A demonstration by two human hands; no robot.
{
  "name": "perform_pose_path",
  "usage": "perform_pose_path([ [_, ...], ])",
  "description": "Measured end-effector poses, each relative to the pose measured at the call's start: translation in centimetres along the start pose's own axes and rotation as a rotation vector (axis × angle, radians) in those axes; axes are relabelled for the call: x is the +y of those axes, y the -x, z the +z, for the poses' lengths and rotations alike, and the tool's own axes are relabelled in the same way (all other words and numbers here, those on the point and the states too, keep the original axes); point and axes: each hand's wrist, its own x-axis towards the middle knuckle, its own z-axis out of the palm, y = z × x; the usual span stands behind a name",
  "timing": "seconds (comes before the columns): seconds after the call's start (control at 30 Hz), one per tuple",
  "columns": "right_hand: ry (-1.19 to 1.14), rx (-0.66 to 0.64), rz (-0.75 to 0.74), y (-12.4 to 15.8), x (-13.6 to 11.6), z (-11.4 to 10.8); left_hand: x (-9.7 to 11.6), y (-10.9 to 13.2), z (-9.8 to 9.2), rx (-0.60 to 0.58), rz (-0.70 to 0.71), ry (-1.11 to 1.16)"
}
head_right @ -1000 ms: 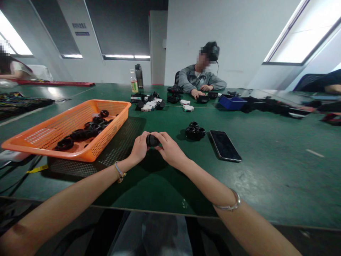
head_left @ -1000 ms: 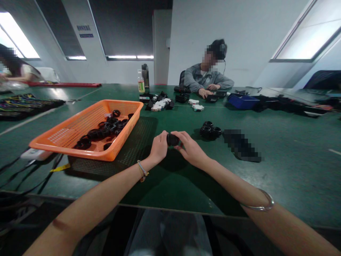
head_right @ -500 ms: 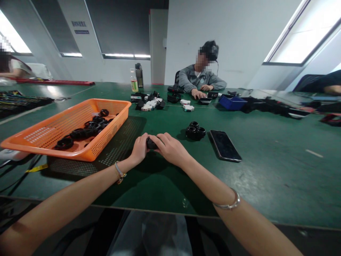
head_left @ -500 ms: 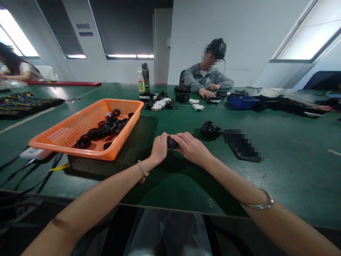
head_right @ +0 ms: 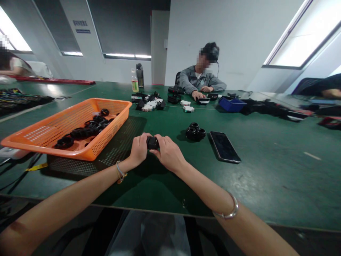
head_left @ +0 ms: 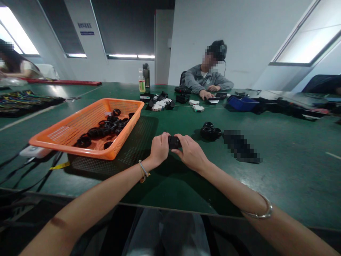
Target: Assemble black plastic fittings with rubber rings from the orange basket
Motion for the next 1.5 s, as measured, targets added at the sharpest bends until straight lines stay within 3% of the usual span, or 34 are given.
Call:
perform_pose_path([
  [0.2,-0.171,-0.043,0.239,0.1,-0.7,0.4,-0.3,0.0,-0.3,-0.006,0.115,-0.121],
  [0.47,-0.356,-0.228,0.601,-1.0,-2.1,-1.0,-0.6,-0.2,-0.7,-0.036,0.246,-0.298],
  [0.77,-0.996,-0.156,0.895,-0.6,-1.8,0.4,-0.9,-0.5,-1.2,-0.076,0.468,-0.458],
  [0.97,-1.214,-0.149,1.052,-1.0,-2.1,0.4,-1.4,-0.9,-1.3,-0.091,0.572,-0.561],
  [1.27,-1.327,-0.174,1.099,-0.8,-2.2,0.2,-1.5,-1.3,-1.9,-0.109,0.777,-0.652],
  [1.5,-1.39,-0.175,1.013,-0.6,-1.8,0.9,-1.4,-1.2,-1.8,-0.148,0.634,-0.523],
])
